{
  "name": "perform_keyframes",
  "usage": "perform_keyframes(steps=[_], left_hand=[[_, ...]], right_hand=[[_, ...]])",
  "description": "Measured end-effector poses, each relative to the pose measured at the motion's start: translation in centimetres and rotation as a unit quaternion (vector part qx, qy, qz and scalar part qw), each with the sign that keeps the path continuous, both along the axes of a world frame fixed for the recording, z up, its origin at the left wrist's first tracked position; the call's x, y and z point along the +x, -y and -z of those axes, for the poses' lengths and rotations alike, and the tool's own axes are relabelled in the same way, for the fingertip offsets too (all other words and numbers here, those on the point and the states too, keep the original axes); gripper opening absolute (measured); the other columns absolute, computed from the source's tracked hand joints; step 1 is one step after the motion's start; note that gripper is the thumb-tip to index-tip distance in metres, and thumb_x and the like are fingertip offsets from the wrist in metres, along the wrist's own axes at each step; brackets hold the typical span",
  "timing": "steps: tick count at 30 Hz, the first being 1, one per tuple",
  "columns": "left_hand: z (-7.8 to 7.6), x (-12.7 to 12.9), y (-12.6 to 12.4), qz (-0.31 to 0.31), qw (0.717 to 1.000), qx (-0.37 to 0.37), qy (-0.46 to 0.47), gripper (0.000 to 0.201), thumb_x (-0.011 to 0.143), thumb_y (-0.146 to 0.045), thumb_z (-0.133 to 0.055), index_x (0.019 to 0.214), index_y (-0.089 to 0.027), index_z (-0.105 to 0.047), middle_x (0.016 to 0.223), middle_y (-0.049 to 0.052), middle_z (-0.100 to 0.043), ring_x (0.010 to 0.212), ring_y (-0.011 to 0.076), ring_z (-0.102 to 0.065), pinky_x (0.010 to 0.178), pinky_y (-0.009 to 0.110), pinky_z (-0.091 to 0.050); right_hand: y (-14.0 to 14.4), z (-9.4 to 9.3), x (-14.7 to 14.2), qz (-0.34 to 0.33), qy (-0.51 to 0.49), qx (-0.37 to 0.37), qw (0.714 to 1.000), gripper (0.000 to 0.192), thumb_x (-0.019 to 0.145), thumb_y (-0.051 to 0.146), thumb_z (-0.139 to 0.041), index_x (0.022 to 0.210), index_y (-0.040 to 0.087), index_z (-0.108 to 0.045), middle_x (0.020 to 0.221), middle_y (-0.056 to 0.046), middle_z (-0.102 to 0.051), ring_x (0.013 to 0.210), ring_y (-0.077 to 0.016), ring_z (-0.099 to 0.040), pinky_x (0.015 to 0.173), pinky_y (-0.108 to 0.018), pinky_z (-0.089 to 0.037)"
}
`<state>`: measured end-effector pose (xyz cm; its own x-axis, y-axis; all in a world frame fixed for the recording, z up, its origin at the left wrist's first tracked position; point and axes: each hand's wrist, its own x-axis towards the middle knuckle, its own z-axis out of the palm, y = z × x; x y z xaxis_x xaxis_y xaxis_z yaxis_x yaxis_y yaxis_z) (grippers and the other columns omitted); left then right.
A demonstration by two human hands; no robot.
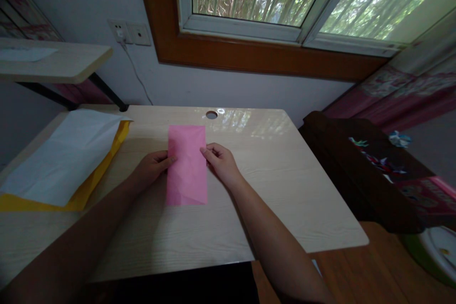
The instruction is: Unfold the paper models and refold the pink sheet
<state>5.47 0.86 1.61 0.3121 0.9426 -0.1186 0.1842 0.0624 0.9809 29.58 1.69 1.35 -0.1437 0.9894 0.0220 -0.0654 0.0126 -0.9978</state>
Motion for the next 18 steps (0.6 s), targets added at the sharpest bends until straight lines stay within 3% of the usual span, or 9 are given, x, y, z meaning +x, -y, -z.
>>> perform_keyframes(steps=[5, 12, 18], left_hand=[[0.21, -0.14, 0.12, 0.046, 0.999, -0.022, -0.016, 0.044, 0.085, -0.057, -0.064, 0.093, -0.015, -0.074, 0.084, 0.005, -0.072, 0.071, 0.0187, -0.062, 0.064, 0.028, -0.047], [-0.65, -0.29, 0.41, 0.156, 0.986, -0.043, -0.03, 0.044, 0.089, -0.056, -0.061, 0.09, -0.014, -0.075, 0.085, 0.005, -0.072, 0.073, 0.0181, -0.062, 0.066, 0.026, -0.044], [-0.49, -0.25, 0.27, 0.163, 0.985, -0.036, -0.035, 0.045, 0.089, -0.057, -0.06, 0.088, -0.015, -0.073, 0.082, 0.003, -0.07, 0.072, 0.0172, -0.059, 0.066, 0.026, -0.043]], right_hand=[[-0.02, 0.01, 0.06, 0.01, -0.017, 0.002, 1.0, 0.03, 0.083, 0.05, -0.074, 0.082, 0.021, -0.069, 0.07, 0.002, -0.06, 0.062, -0.0127, -0.049, 0.058, -0.026, -0.037], [-0.04, -0.46, 0.18, 0.045, -0.048, 0.012, 0.998, 0.027, 0.082, 0.046, -0.075, 0.078, 0.021, -0.068, 0.072, 0.001, -0.059, 0.065, -0.0135, -0.05, 0.062, -0.027, -0.04], [-0.34, 0.15, 0.67, 0.075, -0.047, 0.02, 0.996, 0.028, 0.086, 0.047, -0.071, 0.078, 0.02, -0.069, 0.071, 0.001, -0.058, 0.066, -0.0135, -0.05, 0.062, -0.027, -0.039]])
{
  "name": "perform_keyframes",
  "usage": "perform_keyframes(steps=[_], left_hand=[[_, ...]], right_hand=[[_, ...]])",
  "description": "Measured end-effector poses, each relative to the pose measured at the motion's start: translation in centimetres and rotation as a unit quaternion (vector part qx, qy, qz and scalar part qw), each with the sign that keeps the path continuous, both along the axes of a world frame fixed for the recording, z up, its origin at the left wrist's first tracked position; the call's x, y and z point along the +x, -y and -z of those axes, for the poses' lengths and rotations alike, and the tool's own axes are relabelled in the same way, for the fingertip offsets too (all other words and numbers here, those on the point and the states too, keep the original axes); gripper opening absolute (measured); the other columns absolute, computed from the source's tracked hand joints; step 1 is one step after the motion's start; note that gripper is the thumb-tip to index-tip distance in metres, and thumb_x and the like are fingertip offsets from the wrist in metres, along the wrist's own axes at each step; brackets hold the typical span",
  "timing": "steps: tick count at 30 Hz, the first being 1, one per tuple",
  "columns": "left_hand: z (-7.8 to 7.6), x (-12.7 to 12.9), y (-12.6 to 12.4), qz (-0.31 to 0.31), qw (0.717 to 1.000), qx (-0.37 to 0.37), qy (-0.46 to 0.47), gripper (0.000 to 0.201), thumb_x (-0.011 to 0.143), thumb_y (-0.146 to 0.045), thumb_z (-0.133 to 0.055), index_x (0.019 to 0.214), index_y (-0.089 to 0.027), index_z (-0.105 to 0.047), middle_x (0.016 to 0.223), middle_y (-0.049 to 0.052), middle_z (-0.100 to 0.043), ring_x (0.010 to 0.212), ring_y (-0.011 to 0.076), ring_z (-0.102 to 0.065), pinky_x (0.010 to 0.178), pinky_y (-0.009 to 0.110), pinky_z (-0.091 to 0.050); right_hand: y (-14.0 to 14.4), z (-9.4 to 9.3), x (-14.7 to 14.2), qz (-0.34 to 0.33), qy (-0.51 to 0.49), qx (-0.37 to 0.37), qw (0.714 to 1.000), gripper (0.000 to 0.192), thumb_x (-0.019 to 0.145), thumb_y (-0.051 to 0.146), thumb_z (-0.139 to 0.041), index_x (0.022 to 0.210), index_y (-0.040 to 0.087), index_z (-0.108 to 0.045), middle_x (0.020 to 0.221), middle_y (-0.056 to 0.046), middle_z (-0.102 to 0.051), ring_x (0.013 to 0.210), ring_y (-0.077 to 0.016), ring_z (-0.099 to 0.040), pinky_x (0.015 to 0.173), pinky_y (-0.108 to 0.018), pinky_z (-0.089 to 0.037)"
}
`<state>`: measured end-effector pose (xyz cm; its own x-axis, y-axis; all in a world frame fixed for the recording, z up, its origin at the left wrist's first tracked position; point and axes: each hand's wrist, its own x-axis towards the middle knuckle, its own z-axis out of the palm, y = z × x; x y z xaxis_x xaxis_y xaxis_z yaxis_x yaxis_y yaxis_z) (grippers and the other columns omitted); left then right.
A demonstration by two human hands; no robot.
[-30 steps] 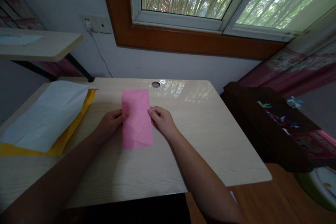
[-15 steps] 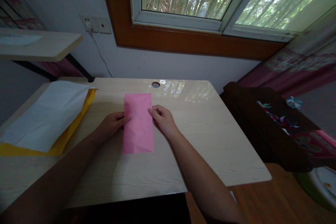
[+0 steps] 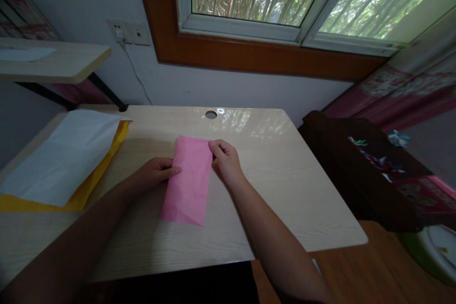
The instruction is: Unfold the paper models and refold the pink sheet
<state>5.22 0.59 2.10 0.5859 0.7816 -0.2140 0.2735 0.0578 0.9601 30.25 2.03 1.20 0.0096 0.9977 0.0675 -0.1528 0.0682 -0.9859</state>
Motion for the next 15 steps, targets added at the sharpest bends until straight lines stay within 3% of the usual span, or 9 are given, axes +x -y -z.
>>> perform_keyframes(steps=[8, 15], left_hand=[[-0.13, 0.19, 0.09, -0.026, 1.0, 0.006, 0.012, 0.041, 0.089, -0.056, -0.058, 0.088, -0.017, -0.072, 0.084, 0.004, -0.07, 0.074, 0.0201, -0.06, 0.067, 0.029, -0.044], [0.12, 0.35, -0.13, -0.12, 0.99, 0.07, 0.003, 0.032, 0.087, -0.049, -0.063, 0.077, -0.018, -0.061, 0.072, -0.002, -0.059, 0.066, 0.0142, -0.051, 0.06, 0.024, -0.037]], right_hand=[[-0.06, -0.19, 0.06, 0.032, 0.031, 0.005, 0.999, 0.032, 0.087, 0.05, -0.067, 0.075, 0.02, -0.067, 0.068, 0.001, -0.054, 0.063, -0.014, -0.047, 0.06, -0.028, -0.037], [-0.17, -0.3, 0.03, 0.018, 0.017, -0.001, 1.0, 0.035, 0.089, 0.053, -0.065, 0.074, 0.021, -0.062, 0.067, 0.001, -0.054, 0.062, -0.0137, -0.047, 0.058, -0.027, -0.038]])
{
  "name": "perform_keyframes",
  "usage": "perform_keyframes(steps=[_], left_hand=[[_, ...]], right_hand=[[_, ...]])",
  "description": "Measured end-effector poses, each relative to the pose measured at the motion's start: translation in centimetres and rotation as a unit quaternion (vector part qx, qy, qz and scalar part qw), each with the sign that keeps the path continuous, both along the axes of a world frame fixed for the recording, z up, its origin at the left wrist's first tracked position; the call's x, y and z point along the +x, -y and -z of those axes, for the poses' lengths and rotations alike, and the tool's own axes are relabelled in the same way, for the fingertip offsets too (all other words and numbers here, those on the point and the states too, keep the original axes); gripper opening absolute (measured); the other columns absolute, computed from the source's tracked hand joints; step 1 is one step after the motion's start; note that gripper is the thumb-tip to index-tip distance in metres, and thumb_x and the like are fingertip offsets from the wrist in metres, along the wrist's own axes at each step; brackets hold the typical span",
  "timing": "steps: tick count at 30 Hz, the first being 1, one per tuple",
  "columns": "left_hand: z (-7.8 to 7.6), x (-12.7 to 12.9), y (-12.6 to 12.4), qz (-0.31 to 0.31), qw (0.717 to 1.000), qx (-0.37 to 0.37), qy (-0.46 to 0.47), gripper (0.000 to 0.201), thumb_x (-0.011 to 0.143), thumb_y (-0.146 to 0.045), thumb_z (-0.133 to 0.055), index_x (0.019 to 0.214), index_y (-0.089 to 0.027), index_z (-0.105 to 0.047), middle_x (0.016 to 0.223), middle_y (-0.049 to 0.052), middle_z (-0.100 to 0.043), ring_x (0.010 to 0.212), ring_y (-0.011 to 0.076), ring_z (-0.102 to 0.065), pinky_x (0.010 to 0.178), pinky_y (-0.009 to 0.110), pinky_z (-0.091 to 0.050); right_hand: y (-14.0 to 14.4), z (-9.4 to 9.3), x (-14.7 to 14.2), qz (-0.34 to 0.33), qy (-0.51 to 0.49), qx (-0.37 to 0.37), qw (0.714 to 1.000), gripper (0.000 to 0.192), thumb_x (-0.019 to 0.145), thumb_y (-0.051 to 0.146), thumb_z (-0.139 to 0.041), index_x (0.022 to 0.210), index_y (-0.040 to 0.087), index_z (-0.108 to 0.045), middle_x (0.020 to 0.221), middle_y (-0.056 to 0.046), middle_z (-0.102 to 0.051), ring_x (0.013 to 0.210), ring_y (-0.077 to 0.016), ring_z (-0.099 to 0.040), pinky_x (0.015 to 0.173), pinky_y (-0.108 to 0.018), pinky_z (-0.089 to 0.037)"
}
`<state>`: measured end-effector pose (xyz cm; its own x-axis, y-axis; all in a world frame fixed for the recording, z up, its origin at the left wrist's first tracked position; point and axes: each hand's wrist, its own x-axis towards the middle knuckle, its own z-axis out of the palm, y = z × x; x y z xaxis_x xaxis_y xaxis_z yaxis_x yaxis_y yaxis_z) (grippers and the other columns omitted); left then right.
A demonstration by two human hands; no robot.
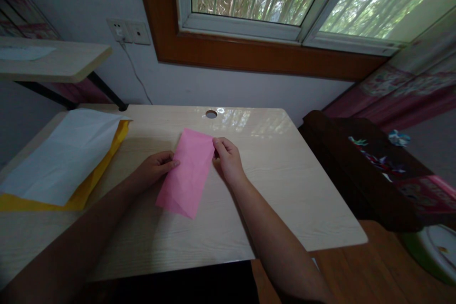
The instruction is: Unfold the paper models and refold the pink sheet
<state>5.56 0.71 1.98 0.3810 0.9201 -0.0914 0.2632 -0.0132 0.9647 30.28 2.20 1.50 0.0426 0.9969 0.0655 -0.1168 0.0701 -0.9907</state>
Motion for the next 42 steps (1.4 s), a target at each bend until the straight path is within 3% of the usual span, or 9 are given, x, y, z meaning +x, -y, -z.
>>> perform_keyframes(steps=[8, 15, 19, 24, 27, 29, 32, 39, 42], left_hand=[[0.6, -0.1, -0.6, -0.101, 0.994, 0.001, 0.047, 0.032, 0.086, -0.049, -0.066, 0.09, -0.017, -0.066, 0.081, 0.001, -0.066, 0.072, 0.0158, -0.056, 0.063, 0.025, -0.042], [0.4, 0.0, -0.7, -0.112, 0.99, -0.026, 0.086, 0.034, 0.085, -0.049, -0.068, 0.096, -0.017, -0.066, 0.081, 0.002, -0.068, 0.069, 0.0151, -0.06, 0.063, 0.025, -0.046], [0.4, 0.2, -0.7, -0.119, 0.985, -0.032, 0.12, 0.041, 0.086, -0.044, -0.067, 0.118, -0.019, -0.058, 0.076, -0.001, -0.066, 0.067, 0.0153, -0.063, 0.064, 0.026, -0.05], [0.4, 0.3, -0.4, -0.117, 0.981, 0.02, 0.156, 0.059, 0.086, -0.026, -0.06, 0.143, -0.027, -0.042, 0.112, 0.004, -0.069, 0.082, 0.0133, -0.067, 0.075, 0.027, -0.054], [0.7, 0.0, -0.5, -0.082, 0.987, 0.089, 0.106, 0.05, 0.084, -0.019, -0.059, 0.134, -0.027, -0.058, 0.131, 0.006, -0.062, 0.092, 0.014, -0.066, 0.083, 0.028, -0.053], [0.9, -0.1, -0.7, -0.057, 0.987, 0.136, 0.07, 0.036, 0.084, -0.018, -0.06, 0.118, -0.025, -0.07, 0.13, 0.007, -0.062, 0.106, 0.0184, -0.064, 0.089, 0.031, -0.052], [1.1, -0.2, -0.9, -0.049, 0.985, 0.157, 0.044, 0.024, 0.085, -0.024, -0.064, 0.107, -0.024, -0.075, 0.127, 0.008, -0.063, 0.119, 0.0229, -0.06, 0.093, 0.033, -0.052], [0.4, -0.2, -0.8, -0.087, 0.981, 0.168, 0.05, 0.021, 0.087, -0.04, -0.07, 0.094, -0.022, -0.077, 0.109, 0.007, -0.069, 0.104, 0.0217, -0.064, 0.092, 0.034, -0.051], [0.0, -0.2, -0.7, -0.127, 0.98, 0.137, 0.066, 0.027, 0.088, -0.046, -0.068, 0.089, -0.019, -0.075, 0.097, 0.006, -0.069, 0.086, 0.0187, -0.064, 0.079, 0.03, -0.052]], right_hand=[[0.5, 0.8, -0.9, -0.186, 0.054, -0.053, 0.98, 0.035, 0.08, 0.052, -0.076, 0.083, 0.02, -0.065, 0.073, 0.0, -0.061, 0.063, -0.0127, -0.053, 0.059, -0.026, -0.042], [0.3, 0.9, -0.8, -0.153, 0.036, -0.046, 0.987, 0.033, 0.077, 0.052, -0.078, 0.081, 0.022, -0.065, 0.07, 0.002, -0.06, 0.06, -0.0128, -0.05, 0.058, -0.027, -0.038], [0.0, 1.1, -0.7, -0.132, 0.02, -0.048, 0.99, 0.034, 0.075, 0.051, -0.08, 0.086, 0.022, -0.065, 0.069, 0.003, -0.057, 0.06, -0.013, -0.05, 0.058, -0.027, -0.038], [-0.2, 1.0, -0.6, -0.109, -0.016, -0.051, 0.993, 0.037, 0.074, 0.049, -0.081, 0.094, 0.022, -0.065, 0.065, 0.005, -0.053, 0.057, -0.0121, -0.048, 0.058, -0.026, -0.039], [-0.2, 0.9, -0.6, -0.102, -0.028, -0.051, 0.993, 0.038, 0.074, 0.048, -0.081, 0.096, 0.021, -0.066, 0.063, 0.006, -0.052, 0.056, -0.0111, -0.047, 0.057, -0.025, -0.039], [-0.1, 0.8, -0.6, -0.107, -0.028, -0.056, 0.992, 0.039, 0.074, 0.047, -0.081, 0.098, 0.021, -0.065, 0.066, 0.005, -0.055, 0.058, -0.0114, -0.049, 0.059, -0.026, -0.04], [0.1, 0.7, -0.6, -0.125, -0.023, -0.065, 0.99, 0.044, 0.073, 0.048, -0.082, 0.104, 0.021, -0.064, 0.074, 0.003, -0.063, 0.063, -0.0132, -0.055, 0.063, -0.027, -0.044], [0.2, 0.4, -0.8, -0.092, -0.064, -0.044, 0.993, 0.053, 0.08, 0.046, -0.075, 0.126, 0.03, -0.054, 0.074, 0.005, -0.063, 0.057, -0.0117, -0.054, 0.056, -0.025, -0.041], [0.3, 0.4, -0.8, -0.122, -0.058, -0.035, 0.99, 0.051, 0.08, 0.043, -0.074, 0.126, 0.031, -0.055, 0.08, 0.003, -0.068, 0.062, -0.0137, -0.06, 0.062, -0.028, -0.047]])
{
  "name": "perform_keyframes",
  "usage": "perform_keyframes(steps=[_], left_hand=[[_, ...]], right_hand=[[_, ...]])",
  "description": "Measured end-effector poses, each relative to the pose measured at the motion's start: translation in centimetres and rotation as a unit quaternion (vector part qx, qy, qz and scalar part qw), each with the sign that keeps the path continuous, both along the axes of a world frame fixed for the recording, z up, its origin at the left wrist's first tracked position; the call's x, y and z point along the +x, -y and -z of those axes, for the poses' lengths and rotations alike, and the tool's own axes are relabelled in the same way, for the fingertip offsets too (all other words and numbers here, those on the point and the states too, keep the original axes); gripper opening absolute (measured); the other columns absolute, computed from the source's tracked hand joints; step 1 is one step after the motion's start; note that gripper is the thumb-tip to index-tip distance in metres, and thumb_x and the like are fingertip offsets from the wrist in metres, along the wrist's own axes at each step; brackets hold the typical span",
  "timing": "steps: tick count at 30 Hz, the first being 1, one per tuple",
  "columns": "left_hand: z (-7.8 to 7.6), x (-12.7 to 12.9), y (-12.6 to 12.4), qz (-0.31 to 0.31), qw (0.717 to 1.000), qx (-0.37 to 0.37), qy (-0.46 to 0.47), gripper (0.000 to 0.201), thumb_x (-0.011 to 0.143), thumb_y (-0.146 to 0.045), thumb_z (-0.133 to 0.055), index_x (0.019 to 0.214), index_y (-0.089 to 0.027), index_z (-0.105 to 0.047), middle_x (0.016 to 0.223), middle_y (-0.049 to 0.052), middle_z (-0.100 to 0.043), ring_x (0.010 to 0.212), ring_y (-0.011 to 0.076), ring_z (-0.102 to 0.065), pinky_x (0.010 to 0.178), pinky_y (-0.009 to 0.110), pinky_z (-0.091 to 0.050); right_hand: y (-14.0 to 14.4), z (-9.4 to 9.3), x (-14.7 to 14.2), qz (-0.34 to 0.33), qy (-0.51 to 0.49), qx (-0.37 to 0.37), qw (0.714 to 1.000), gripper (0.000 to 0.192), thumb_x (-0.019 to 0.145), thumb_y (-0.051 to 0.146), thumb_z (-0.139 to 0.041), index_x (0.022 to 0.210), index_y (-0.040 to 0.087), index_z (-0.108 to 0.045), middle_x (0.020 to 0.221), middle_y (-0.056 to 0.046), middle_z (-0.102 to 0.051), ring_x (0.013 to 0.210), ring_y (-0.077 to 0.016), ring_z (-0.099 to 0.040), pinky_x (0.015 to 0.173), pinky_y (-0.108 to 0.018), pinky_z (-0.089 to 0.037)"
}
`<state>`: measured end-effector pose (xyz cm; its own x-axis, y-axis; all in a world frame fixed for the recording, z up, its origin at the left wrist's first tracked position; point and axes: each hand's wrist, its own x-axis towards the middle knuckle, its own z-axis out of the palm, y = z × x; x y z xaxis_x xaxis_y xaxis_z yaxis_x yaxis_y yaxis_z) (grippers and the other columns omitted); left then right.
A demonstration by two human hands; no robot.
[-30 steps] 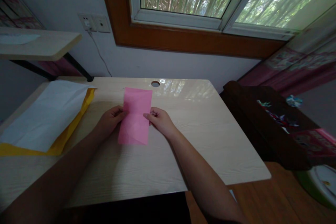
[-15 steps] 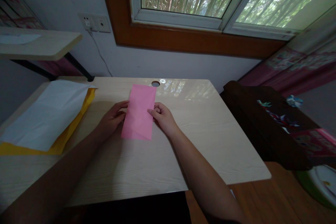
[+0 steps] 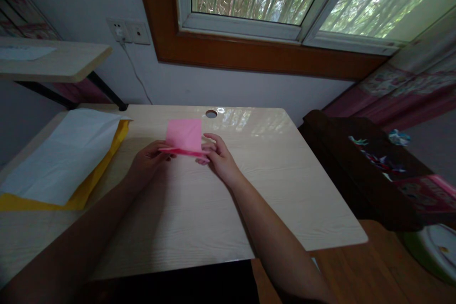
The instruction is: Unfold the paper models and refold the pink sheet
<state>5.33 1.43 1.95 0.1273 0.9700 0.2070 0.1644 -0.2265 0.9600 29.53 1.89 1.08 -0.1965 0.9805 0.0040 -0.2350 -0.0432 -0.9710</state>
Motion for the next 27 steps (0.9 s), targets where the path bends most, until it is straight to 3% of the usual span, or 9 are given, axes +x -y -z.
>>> perform_keyframes(steps=[5, 10, 13, 16, 21, 27], left_hand=[[-0.1, -0.1, -0.1, -0.009, 1.0, -0.012, 0.014, 0.033, 0.088, -0.05, -0.068, 0.083, -0.018, -0.072, 0.09, 0.005, -0.066, 0.079, 0.0165, -0.061, 0.071, 0.027, -0.05], [0.6, 0.2, 0.0, 0.078, 0.997, -0.007, 0.007, 0.03, 0.084, -0.046, -0.073, 0.079, -0.017, -0.067, 0.097, 0.006, -0.064, 0.09, 0.0179, -0.06, 0.078, 0.027, -0.049], [1.3, 0.5, 0.2, 0.1, 0.991, -0.051, 0.074, 0.036, 0.081, -0.045, -0.077, 0.1, -0.019, -0.061, 0.105, 0.006, -0.064, 0.094, 0.0188, -0.063, 0.082, 0.029, -0.051], [1.6, 0.5, 0.3, 0.058, 0.991, -0.051, 0.114, 0.055, 0.08, -0.042, -0.079, 0.122, -0.023, -0.05, 0.111, 0.005, -0.065, 0.096, 0.0174, -0.064, 0.083, 0.029, -0.052], [1.4, 0.0, 0.2, 0.015, 1.0, -0.007, 0.022, 0.055, 0.089, -0.042, -0.068, 0.138, -0.024, -0.049, 0.121, 0.007, -0.065, 0.099, 0.0178, -0.064, 0.086, 0.03, -0.052], [1.0, 0.1, 0.5, 0.056, 0.996, 0.028, -0.056, 0.043, 0.093, -0.043, -0.061, 0.131, -0.022, -0.058, 0.131, 0.008, -0.063, 0.118, 0.0241, -0.059, 0.102, 0.037, -0.047]], right_hand=[[0.3, 0.2, 0.0, -0.085, 0.104, 0.038, 0.99, 0.028, 0.079, 0.042, -0.077, 0.097, 0.022, -0.07, 0.084, -0.003, -0.07, 0.077, -0.0167, -0.064, 0.074, -0.031, -0.049], [0.4, -0.3, 0.0, -0.059, 0.131, 0.056, 0.988, 0.031, 0.084, 0.052, -0.072, 0.087, 0.021, -0.072, 0.086, -0.004, -0.067, 0.079, -0.0179, -0.06, 0.074, -0.031, -0.048], [0.3, -0.9, 0.2, -0.054, 0.171, 0.089, 0.98, 0.034, 0.088, 0.054, -0.068, 0.082, 0.021, -0.072, 0.091, -0.005, -0.067, 0.083, -0.0199, -0.059, 0.077, -0.032, -0.047], [0.3, -1.1, 0.3, -0.095, 0.226, 0.148, 0.958, 0.035, 0.09, 0.053, -0.066, 0.078, 0.02, -0.07, 0.095, -0.006, -0.066, 0.088, -0.021, -0.058, 0.08, -0.032, -0.046], [0.3, -0.7, 0.1, -0.118, 0.28, 0.194, 0.933, 0.037, 0.092, 0.053, -0.064, 0.079, 0.019, -0.065, 0.085, -0.004, -0.06, 0.079, -0.0179, -0.056, 0.072, -0.029, -0.043], [0.4, -1.0, -0.1, -0.093, 0.289, 0.235, 0.923, 0.035, 0.098, 0.048, -0.057, 0.08, 0.019, -0.062, 0.085, -0.003, -0.056, 0.081, -0.0169, -0.055, 0.075, -0.029, -0.043]])
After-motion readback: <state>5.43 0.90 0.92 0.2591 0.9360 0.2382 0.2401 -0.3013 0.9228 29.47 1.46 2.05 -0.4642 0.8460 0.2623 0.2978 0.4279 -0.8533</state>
